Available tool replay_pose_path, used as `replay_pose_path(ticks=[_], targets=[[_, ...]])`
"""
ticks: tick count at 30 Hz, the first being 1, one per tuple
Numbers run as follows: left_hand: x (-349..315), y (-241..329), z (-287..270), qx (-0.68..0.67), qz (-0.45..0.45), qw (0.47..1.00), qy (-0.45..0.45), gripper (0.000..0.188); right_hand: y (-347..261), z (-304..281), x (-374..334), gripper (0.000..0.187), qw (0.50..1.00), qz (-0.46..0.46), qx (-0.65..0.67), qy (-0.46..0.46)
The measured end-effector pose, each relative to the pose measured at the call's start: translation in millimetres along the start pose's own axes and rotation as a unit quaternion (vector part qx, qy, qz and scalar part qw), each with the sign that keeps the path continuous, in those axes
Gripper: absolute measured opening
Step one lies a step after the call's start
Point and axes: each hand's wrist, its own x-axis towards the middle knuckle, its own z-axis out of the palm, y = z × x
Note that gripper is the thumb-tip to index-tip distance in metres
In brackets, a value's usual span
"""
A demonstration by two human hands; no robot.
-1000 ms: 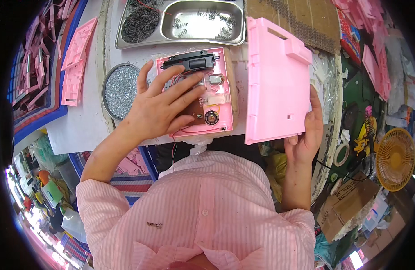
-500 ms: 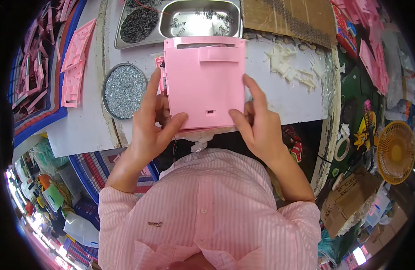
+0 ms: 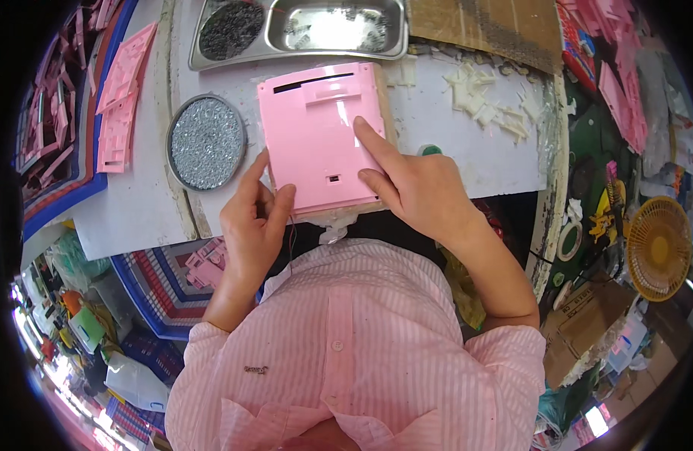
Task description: Soldering and assembling electronic components into a pink plastic toy casing.
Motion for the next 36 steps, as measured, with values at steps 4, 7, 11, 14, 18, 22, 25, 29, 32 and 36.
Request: replay_pose_path(ticks=[4, 7, 11, 14, 18, 22, 25, 29, 32, 36], targets=[[1, -9, 1, -0.055, -0.031, 0.998, 0.003, 0.054, -19, -11, 6, 0.060, 0.993, 0.005, -0.109, -0.042], [7, -3, -17, -0.072, -0.045, 0.995, -0.051, 0.049, -11, -28, 15, 0.064, 0.993, -0.026, -0.072, -0.088], [29, -28, -57, -0.048, -0.022, 0.999, -0.007, 0.034, 16, -76, 43, 0.052, 0.993, 0.015, 0.093, -0.064], [55, -43, -82, 0.203, 0.085, 0.967, 0.129, 0.024, 25, -102, 103, 0.029, 0.853, -0.035, 0.196, 0.482], [67, -54, -80, 0.275, 0.108, 0.952, 0.074, 0.012, 38, -142, 196, 0.037, 0.746, -0.147, 0.476, 0.442], [65, -60, -81, 0.304, 0.122, 0.944, 0.035, 0.008, -9, -137, 212, 0.042, 0.880, -0.134, 0.355, 0.286], [66, -55, -84, 0.272, 0.133, 0.951, 0.057, 0.008, -37, -131, 189, 0.046, 0.885, -0.162, 0.356, 0.253], [73, -60, -81, 0.281, 0.177, 0.942, 0.042, 0.008, -32, -125, 170, 0.045, 0.889, -0.160, 0.382, 0.194], [83, -62, -79, 0.274, 0.180, 0.940, 0.090, 0.009, -13, -114, 148, 0.039, 0.897, -0.163, 0.367, 0.184], [82, -65, -87, 0.291, 0.172, 0.937, 0.084, 0.014, -16, -91, 112, 0.039, 0.860, -0.155, 0.467, 0.137]])
